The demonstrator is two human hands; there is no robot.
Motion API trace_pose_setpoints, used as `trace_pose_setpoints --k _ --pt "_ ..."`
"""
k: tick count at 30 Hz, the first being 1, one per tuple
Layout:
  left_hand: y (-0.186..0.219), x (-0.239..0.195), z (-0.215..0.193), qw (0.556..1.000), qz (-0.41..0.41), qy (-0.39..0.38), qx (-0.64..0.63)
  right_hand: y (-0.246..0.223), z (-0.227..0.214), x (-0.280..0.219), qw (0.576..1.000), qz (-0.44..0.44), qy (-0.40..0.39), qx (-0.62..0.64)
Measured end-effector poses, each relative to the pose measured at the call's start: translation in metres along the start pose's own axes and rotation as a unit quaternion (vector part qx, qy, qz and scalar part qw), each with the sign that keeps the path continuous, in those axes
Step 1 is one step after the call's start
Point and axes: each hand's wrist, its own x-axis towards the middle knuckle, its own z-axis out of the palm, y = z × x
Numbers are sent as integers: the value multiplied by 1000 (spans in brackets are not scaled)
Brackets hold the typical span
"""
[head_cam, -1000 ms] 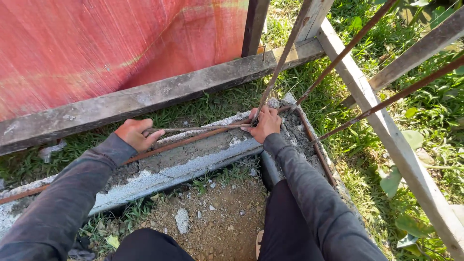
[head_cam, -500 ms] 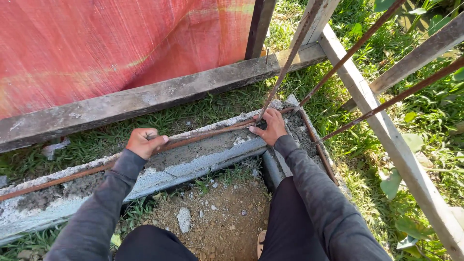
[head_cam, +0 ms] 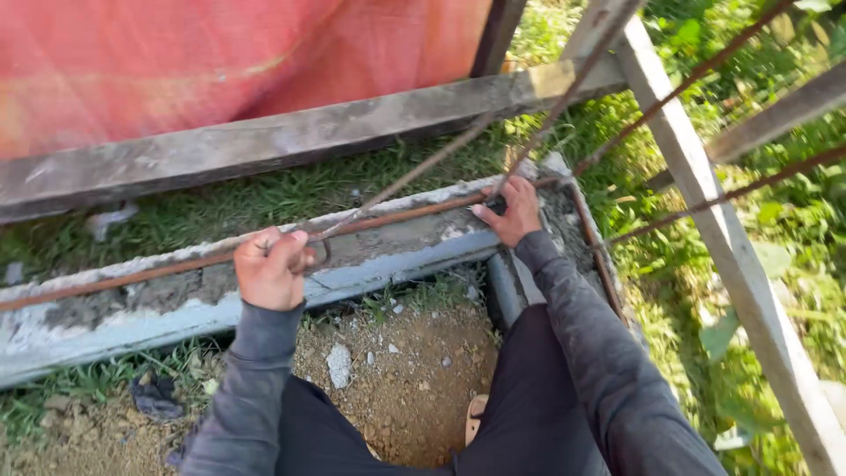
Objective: Tying rebar intersections with wire ties using a manual hook tool
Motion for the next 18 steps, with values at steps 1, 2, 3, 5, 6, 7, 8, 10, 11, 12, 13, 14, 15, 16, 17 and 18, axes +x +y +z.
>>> trace_pose_setpoints --k 1,2,3,5,6,7,8,10,11,12,13,14,15,16,17,18 --pt "3 -8 2 998 -14 27 -52 7 5 -2 1000 -2 3 -17" --pt "6 -15 5 993 -27 52 -105 15 8 -4 999 -5 9 -34" --pt "21 -10 14 992 -19 61 -106 10 1 12 999 -15 4 -29" --pt "46 -25 16 992 11 29 -125 -7 -5 11 999 43 -26 -6" --pt "51 -26 10 991 5 57 -118 -2 -5 10 998 40 -53 5" --pt "55 -27 2 990 35 55 -122 2 -2 10 998 42 -46 2" --pt "57 -26 -6 989 63 52 -125 8 1 9 998 45 -40 -3" --pt "72 -41 -15 988 70 81 -113 18 4 7 998 24 -54 14" --pt "80 -45 -17 987 85 83 -110 24 4 9 999 5 -41 22" --pt "92 -52 -20 986 85 95 -106 6 -2 9 998 2 -52 28" --pt "105 -59 -22 989 62 89 -104 -13 -9 10 998 -19 -59 15" --pt "117 -65 -23 991 38 79 -105 -31 -18 10 997 -38 -62 1" --pt "128 -72 -24 990 37 88 -102 -38 -26 8 997 -40 -69 5" --pt "140 -77 -25 990 46 97 -89 -45 -31 8 993 -81 -77 -49" --pt "152 -80 -26 990 54 106 -76 -51 -36 9 984 -122 -85 -101" --pt "167 -89 -26 989 54 116 -72 -93 -40 2 983 -125 -93 -94"
